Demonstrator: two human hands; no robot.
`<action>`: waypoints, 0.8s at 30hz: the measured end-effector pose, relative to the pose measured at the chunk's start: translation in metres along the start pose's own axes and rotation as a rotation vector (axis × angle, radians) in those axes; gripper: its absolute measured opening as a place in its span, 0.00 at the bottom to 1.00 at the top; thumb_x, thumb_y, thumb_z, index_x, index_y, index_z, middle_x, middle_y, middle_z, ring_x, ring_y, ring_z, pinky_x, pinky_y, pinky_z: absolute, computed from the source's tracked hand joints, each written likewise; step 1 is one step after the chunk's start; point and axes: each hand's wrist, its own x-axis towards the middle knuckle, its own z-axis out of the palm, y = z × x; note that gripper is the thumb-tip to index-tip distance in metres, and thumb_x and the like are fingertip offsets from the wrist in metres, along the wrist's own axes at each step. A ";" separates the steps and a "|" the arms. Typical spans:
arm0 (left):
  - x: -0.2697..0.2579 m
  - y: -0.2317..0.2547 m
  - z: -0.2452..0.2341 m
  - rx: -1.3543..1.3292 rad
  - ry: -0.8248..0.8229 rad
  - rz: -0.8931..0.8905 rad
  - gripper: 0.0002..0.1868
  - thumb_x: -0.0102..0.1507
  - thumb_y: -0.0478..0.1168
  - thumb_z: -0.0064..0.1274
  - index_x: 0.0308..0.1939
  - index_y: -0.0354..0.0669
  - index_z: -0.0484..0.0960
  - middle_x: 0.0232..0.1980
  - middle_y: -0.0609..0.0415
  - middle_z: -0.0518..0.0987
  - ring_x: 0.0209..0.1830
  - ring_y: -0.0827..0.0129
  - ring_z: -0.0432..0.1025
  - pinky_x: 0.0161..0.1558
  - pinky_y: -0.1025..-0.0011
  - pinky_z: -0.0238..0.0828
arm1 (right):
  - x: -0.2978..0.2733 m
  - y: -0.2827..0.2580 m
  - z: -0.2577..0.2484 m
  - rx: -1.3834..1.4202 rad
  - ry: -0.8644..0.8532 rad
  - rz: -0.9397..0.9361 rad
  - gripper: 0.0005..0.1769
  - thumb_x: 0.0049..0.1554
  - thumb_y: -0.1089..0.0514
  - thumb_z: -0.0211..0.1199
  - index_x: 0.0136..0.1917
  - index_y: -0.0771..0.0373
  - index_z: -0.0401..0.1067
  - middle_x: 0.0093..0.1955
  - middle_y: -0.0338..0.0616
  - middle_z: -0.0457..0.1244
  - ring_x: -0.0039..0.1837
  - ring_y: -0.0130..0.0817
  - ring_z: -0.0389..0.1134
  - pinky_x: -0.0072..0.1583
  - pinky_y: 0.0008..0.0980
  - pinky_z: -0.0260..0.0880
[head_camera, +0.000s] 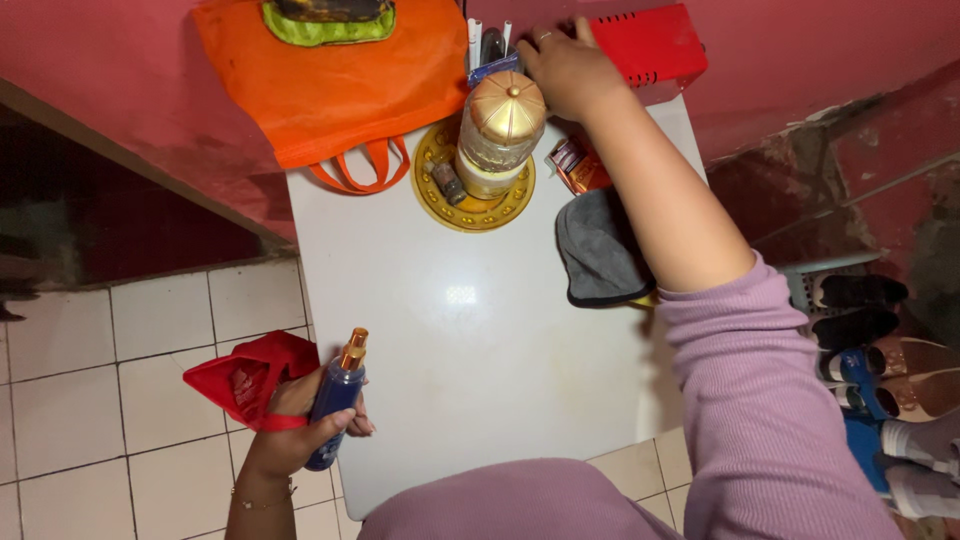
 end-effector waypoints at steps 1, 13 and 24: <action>0.000 0.000 0.000 0.000 0.001 -0.002 0.24 0.56 0.41 0.59 0.50 0.27 0.76 0.33 0.47 0.82 0.31 0.61 0.85 0.35 0.63 0.89 | 0.002 0.000 0.006 -0.035 0.041 -0.010 0.39 0.50 0.55 0.74 0.72 0.65 0.65 0.66 0.57 0.62 0.71 0.52 0.61 0.75 0.66 0.42; -0.001 -0.001 0.001 -0.020 0.003 0.013 0.25 0.56 0.42 0.60 0.51 0.26 0.76 0.32 0.47 0.82 0.32 0.61 0.85 0.35 0.62 0.88 | -0.102 -0.037 -0.096 0.121 0.090 0.171 0.23 0.59 0.40 0.66 0.58 0.58 0.76 0.62 0.53 0.66 0.67 0.54 0.66 0.66 0.56 0.62; -0.001 0.000 0.000 -0.045 -0.035 0.021 0.24 0.57 0.40 0.59 0.52 0.26 0.75 0.35 0.48 0.81 0.34 0.62 0.84 0.38 0.62 0.88 | -0.128 -0.063 -0.057 0.164 -0.067 0.413 0.23 0.51 0.42 0.68 0.46 0.65 0.80 0.44 0.58 0.69 0.46 0.56 0.72 0.52 0.49 0.74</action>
